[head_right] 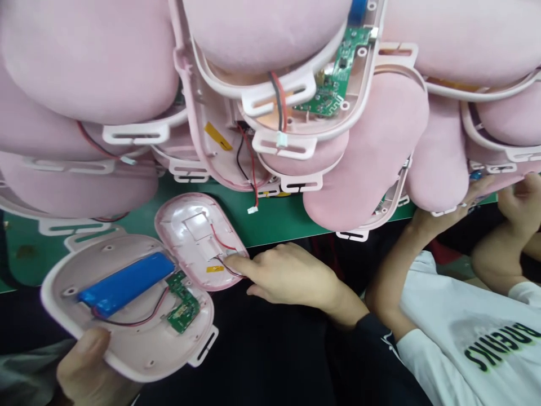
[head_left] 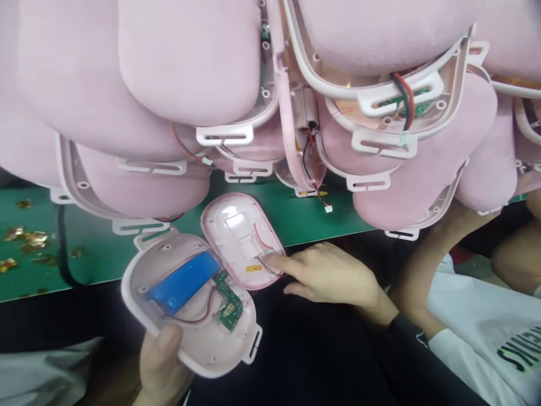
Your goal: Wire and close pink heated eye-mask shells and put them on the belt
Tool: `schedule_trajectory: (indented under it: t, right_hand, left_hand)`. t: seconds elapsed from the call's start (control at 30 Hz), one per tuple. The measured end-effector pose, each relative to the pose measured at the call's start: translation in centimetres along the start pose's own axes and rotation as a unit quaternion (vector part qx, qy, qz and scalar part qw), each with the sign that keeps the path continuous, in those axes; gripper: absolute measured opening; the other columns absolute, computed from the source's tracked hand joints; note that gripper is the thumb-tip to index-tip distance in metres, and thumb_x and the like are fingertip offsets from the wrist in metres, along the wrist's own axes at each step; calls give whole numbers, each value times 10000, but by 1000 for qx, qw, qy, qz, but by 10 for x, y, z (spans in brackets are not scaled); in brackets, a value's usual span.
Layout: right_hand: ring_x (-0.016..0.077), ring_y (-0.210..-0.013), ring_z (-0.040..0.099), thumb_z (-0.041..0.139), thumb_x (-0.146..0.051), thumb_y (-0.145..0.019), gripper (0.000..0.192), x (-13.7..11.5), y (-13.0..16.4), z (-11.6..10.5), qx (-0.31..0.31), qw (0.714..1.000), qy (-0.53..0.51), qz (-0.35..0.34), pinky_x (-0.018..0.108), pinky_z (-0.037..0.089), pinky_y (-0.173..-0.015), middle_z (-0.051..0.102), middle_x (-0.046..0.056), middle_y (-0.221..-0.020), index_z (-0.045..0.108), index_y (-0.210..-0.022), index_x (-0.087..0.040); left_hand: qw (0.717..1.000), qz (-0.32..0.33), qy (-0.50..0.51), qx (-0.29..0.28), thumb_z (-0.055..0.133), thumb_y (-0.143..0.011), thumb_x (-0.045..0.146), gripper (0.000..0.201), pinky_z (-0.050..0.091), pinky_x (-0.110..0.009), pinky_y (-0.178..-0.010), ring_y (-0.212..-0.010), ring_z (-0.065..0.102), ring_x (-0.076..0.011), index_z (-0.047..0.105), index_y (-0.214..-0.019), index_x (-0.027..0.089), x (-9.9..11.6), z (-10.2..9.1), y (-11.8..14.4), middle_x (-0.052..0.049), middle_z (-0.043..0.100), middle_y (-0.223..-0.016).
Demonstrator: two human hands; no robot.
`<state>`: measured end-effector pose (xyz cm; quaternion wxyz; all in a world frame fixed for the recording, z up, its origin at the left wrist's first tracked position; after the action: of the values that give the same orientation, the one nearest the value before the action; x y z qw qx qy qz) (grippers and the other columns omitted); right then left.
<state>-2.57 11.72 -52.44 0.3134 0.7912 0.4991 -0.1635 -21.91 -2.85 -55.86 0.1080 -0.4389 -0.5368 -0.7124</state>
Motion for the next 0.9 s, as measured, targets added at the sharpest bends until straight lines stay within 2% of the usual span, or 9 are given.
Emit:
schedule_trajectory:
  t: [0.07,0.17,0.23,0.3,0.37,0.47,0.6,0.73,0.9]
  right_hand:
    - [147,-563,637,747,-302,-1023,459,-2,-2,-2,4,999,-42,-19,265,387,-523,779,-40,-792,646,-1470,-273]
    - [90,-769,752,615,-173,-1089,309,-13,-2,-12,34,966,-216,-136,180,535,-681,834,-26,-990,725,-1369,-241]
    - [55,-960,775,514,-44,-1077,363,-22,-2,-16,49,930,-294,-215,129,568,-855,836,-5,-1113,767,-1289,-196]
    - [58,-1075,762,461,23,-1042,431,-30,-6,-16,81,922,-283,-250,137,569,-943,826,12,-1181,785,-1247,-175]
    - [76,-1048,757,480,-12,-1058,397,-37,-13,-15,144,932,-223,-248,169,578,-910,825,3,-1173,799,-1215,-189]
    - [81,-900,732,553,-179,-1124,272,-46,-21,-11,214,940,-158,-214,191,562,-785,822,-30,-1071,819,-1096,-227]
    - [73,-950,744,568,-179,-1121,228,-50,-21,-7,253,934,-155,-196,175,573,-804,825,-18,-1101,795,-1110,-196]
    - [80,-777,709,582,-200,-1111,202,-50,-18,1,278,937,-114,-177,202,552,-682,813,-47,-936,780,-1069,-193]
    - [93,-692,636,624,-213,-1081,200,-53,-21,4,281,944,-82,-154,240,489,-592,754,-57,-836,778,-955,-208]
  left_hand:
    - [1000,-7,-8,-3,986,-464,616,952,570,-617,-1190,-1378,660,-495,760,-1320,265,-2,0,-1,-91,815,-1312]
    - [1000,-13,-20,0,982,-394,655,918,595,-636,-1153,-1350,672,-523,819,-1202,249,-2,0,-2,-113,841,-1208]
    - [1000,1,-27,-7,979,-382,678,884,606,-651,-1134,-1314,692,-532,843,-1133,231,0,2,-3,-128,852,-1130]
    - [999,22,-34,-34,972,-437,677,829,608,-659,-1126,-1286,712,-524,852,-1122,224,5,9,-2,-132,853,-1103]
    - [996,47,-37,-68,958,-512,677,774,612,-663,-1118,-1265,727,-513,854,-1134,228,10,18,-1,-131,852,-1109]
    - [991,69,-34,-111,942,-597,655,714,620,-658,-1110,-1260,734,-502,851,-1166,234,15,27,0,-130,846,-1149]
    - [990,59,-34,-122,941,-600,657,739,621,-652,-1110,-1249,740,-502,845,-1194,228,12,26,-2,-133,848,-1143]
    - [992,62,-42,-105,939,-589,663,750,620,-648,-1113,-1226,754,-498,847,-1198,236,10,18,-4,-127,853,-1110]
    - [991,67,-44,-106,941,-595,641,611,646,-630,-1081,-1143,788,-485,888,-1043,228,11,17,-3,-125,856,-967]
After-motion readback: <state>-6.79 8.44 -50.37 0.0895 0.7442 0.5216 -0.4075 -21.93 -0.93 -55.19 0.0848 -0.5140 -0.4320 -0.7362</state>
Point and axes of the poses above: each hand's wrist, its own y-axis away from the middle knuckle, its own z-axis out of the palm, x = y × z, the point moved 8 cm from there along -y, towards the middle knuckle
